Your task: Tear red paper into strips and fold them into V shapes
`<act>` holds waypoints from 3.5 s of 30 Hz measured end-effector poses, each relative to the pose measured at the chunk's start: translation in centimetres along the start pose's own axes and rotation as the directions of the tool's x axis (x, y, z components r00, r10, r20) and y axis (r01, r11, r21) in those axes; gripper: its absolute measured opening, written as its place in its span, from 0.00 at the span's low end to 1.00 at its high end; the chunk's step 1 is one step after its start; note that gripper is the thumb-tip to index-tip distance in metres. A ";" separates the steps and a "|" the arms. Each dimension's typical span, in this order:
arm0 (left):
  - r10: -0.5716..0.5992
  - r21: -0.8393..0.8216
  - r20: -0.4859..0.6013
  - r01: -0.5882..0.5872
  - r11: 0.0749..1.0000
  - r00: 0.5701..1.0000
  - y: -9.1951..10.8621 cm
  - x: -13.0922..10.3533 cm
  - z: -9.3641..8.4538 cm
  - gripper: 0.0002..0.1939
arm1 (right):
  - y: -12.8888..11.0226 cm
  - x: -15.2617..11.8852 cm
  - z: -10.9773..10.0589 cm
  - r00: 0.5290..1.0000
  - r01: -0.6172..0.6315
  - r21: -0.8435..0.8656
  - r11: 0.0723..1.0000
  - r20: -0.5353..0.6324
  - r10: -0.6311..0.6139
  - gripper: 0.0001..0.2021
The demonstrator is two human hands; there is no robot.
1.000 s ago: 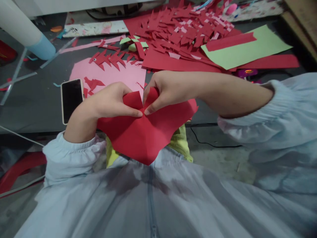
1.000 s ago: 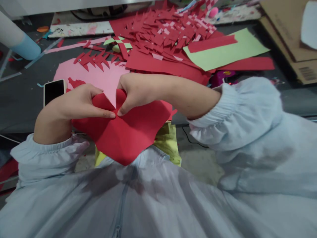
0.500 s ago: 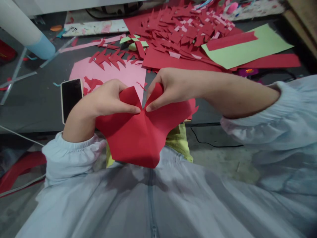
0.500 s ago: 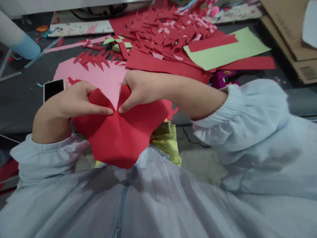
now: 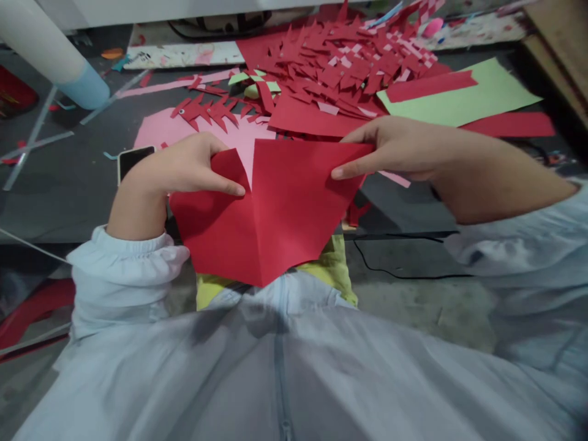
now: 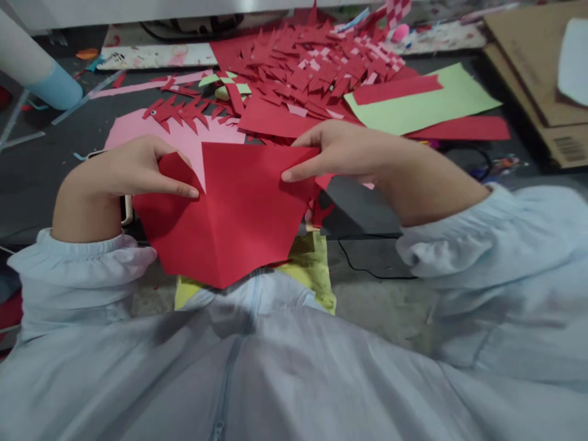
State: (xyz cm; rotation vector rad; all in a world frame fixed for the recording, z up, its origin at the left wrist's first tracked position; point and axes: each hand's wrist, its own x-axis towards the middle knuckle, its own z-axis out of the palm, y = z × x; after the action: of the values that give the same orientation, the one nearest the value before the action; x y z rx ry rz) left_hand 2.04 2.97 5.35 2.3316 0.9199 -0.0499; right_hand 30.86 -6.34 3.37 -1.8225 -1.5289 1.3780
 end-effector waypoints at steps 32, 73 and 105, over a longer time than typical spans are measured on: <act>0.023 0.344 -0.199 0.048 0.938 0.980 0.8 -2.5 13.5 0.30 | 3.7 -1.2 2.5 0.917 -0.368 -0.043 0.929 -0.184 0.355 0.21; 0.000 0.336 -0.182 0.062 0.940 0.983 0.7 -2.3 13.7 0.30 | 6.0 -4.0 3.5 0.883 -0.381 0.206 0.901 -0.209 0.421 0.33; -0.087 0.360 -0.186 0.150 0.921 0.979 2.0 -2.6 13.9 0.29 | 5.3 -1.2 2.9 0.924 -0.315 0.034 0.948 -0.215 0.315 0.22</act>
State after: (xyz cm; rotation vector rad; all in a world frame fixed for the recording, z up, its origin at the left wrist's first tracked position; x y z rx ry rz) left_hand 3.90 -7.59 -4.06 2.6571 1.2262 -0.0879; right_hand 31.28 -9.94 -1.61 -2.2122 -1.1622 1.2554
